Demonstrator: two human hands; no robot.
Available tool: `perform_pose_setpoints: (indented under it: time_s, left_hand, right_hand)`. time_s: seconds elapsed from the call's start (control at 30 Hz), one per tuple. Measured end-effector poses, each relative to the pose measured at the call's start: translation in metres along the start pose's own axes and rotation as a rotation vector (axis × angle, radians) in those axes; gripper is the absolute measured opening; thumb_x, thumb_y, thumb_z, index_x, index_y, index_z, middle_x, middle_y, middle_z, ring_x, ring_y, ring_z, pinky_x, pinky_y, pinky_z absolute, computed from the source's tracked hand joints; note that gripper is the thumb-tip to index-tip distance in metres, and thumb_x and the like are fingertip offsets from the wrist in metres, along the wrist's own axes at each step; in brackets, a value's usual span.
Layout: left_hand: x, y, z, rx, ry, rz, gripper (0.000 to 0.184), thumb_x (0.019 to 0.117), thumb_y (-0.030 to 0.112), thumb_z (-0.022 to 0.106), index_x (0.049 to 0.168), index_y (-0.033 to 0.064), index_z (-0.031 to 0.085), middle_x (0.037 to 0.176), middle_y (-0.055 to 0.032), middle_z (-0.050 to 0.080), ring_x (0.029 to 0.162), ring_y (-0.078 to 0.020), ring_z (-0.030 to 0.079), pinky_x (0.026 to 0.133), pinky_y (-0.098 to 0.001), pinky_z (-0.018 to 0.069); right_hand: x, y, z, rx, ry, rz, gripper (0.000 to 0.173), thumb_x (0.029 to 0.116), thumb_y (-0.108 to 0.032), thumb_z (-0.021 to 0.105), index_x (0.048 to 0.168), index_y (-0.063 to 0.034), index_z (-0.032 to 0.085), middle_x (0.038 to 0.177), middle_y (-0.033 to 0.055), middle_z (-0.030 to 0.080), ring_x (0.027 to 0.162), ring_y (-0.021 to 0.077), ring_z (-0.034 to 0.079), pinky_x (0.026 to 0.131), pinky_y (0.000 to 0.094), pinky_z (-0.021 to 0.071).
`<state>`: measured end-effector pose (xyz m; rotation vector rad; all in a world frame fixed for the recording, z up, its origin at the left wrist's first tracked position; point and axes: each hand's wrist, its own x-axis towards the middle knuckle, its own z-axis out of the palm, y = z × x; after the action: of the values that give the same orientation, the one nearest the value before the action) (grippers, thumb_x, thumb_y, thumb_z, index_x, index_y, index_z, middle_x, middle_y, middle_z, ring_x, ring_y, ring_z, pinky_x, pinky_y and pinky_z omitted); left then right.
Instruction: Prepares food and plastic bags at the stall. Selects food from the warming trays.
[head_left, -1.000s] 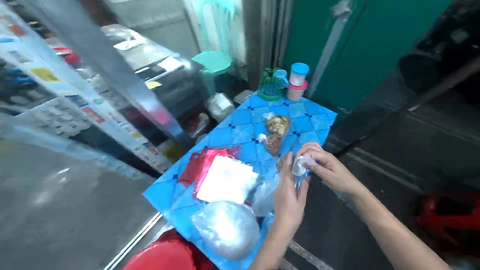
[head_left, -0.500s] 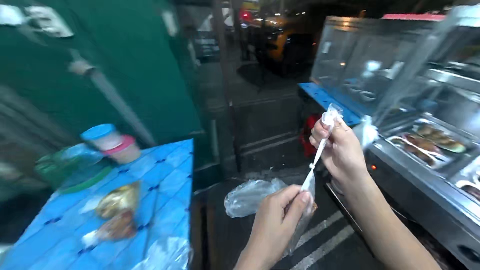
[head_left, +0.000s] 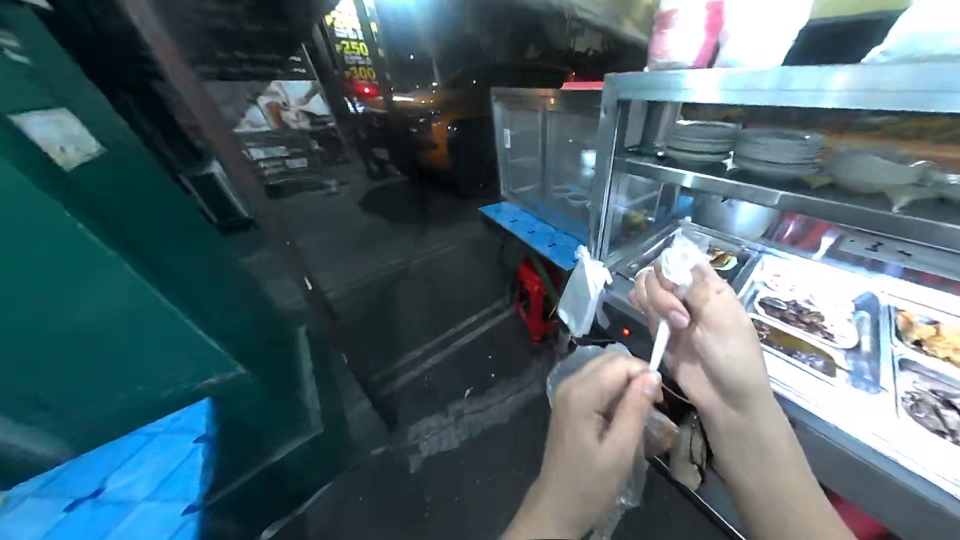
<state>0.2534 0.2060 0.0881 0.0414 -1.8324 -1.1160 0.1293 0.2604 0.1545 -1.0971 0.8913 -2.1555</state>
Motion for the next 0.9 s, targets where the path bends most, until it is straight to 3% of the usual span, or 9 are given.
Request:
perform_pose_setpoints:
  time_s: [0.1,0.2,0.27,0.37,0.5,0.6,0.7,0.8,0.9]
  left_hand:
    - [-0.004,-0.003,0.026,0.023,-0.048,0.014,0.030,0.1032,0.018,0.052,0.084,0.0020,0.068,0.078,-0.0030,0.064,0.070,-0.0058,0.060,0.064,-0.0218,0.0512]
    - [-0.017,-0.012,0.044,-0.017,-0.154,-0.043,0.029,0.1026,0.014,0.053,0.083,-0.0007,0.068,0.074,-0.0061,0.063,0.066,-0.0087,0.059,0.061,-0.0237,0.0503]
    - [-0.016,-0.019,0.044,-0.126,-0.295,-0.098,0.029,0.1053,0.018,0.053,0.091,-0.0002,0.070,0.077,-0.0048,0.066,0.067,-0.0064,0.060,0.062,-0.0228,0.0507]
    - [-0.001,-0.031,0.033,-0.363,-0.572,-0.231,0.018,0.1008,0.019,0.063,0.105,0.0021,0.069,0.087,-0.0019,0.066,0.072,-0.0038,0.059,0.065,-0.0212,0.0510]
    - [0.027,-0.060,0.007,-0.395,-0.774,-0.195,0.025,0.1015,0.010,0.056,0.117,-0.0007,0.071,0.113,-0.0069,0.073,0.102,-0.0075,0.068,0.092,-0.0285,0.0567]
    - [0.040,-0.070,-0.006,-0.163,-0.658,-0.111,0.016,0.0981,0.015,0.065,0.105,0.0098,0.078,0.108,0.0015,0.072,0.098,-0.0046,0.067,0.086,-0.0262,0.0579]
    - [0.037,-0.074,-0.010,0.282,-0.367,0.033,0.013,0.0917,0.034,0.074,0.098,0.0223,0.076,0.094,0.0100,0.071,0.083,-0.0033,0.067,0.072,-0.0306,0.0594]
    - [0.028,-0.076,-0.007,0.457,-0.248,0.150,0.017,0.0894,0.037,0.074,0.095,0.0204,0.072,0.078,0.0086,0.065,0.062,-0.0053,0.060,0.054,-0.0293,0.0526]
    - [0.018,-0.078,-0.006,0.474,-0.327,0.147,0.024,0.0894,0.043,0.073,0.091,0.0187,0.071,0.072,0.0064,0.065,0.059,-0.0086,0.061,0.052,-0.0330,0.0528]
  right_hand:
    - [0.008,0.003,-0.021,0.240,0.257,0.014,0.034,0.1117,-0.019,0.028,0.096,-0.0164,0.058,0.066,-0.0085,0.049,0.057,0.0013,0.049,0.062,0.0167,0.0480]
    - [0.030,-0.002,-0.054,0.341,0.387,-0.065,0.038,0.1126,-0.023,0.024,0.087,-0.0181,0.053,0.058,-0.0100,0.044,0.051,0.0022,0.046,0.058,0.0183,0.0474]
    - [0.030,-0.014,-0.067,0.151,0.324,-0.096,0.038,0.1127,-0.024,0.025,0.088,-0.0179,0.053,0.061,-0.0087,0.044,0.055,0.0034,0.047,0.062,0.0199,0.0478]
    - [0.018,-0.046,-0.066,-0.263,0.122,-0.159,0.036,0.1125,-0.030,0.029,0.099,-0.0173,0.060,0.080,-0.0042,0.056,0.067,0.0049,0.053,0.063,0.0197,0.0488]
    - [0.012,-0.077,-0.050,-0.615,-0.133,-0.303,0.029,0.1106,-0.033,0.041,0.101,-0.0203,0.065,0.081,-0.0076,0.061,0.067,0.0029,0.056,0.061,0.0194,0.0507]
    - [0.015,-0.086,-0.039,-0.821,-0.145,-0.410,0.026,0.1112,-0.026,0.042,0.104,-0.0201,0.067,0.085,-0.0126,0.066,0.073,-0.0016,0.062,0.066,0.0165,0.0549]
    - [0.024,-0.088,-0.037,-0.968,-0.020,-0.458,0.024,0.1107,-0.026,0.044,0.100,-0.0204,0.065,0.081,-0.0143,0.063,0.066,-0.0037,0.058,0.059,0.0143,0.0505]
    - [0.034,-0.085,-0.038,-0.974,0.066,-0.424,0.024,0.1105,-0.027,0.046,0.101,-0.0172,0.066,0.078,-0.0099,0.064,0.057,0.0001,0.055,0.050,0.0161,0.0478]
    - [0.036,-0.081,-0.037,-0.958,0.037,-0.362,0.025,0.1108,-0.023,0.045,0.100,-0.0139,0.066,0.075,-0.0079,0.066,0.057,0.0030,0.062,0.051,0.0194,0.0554]
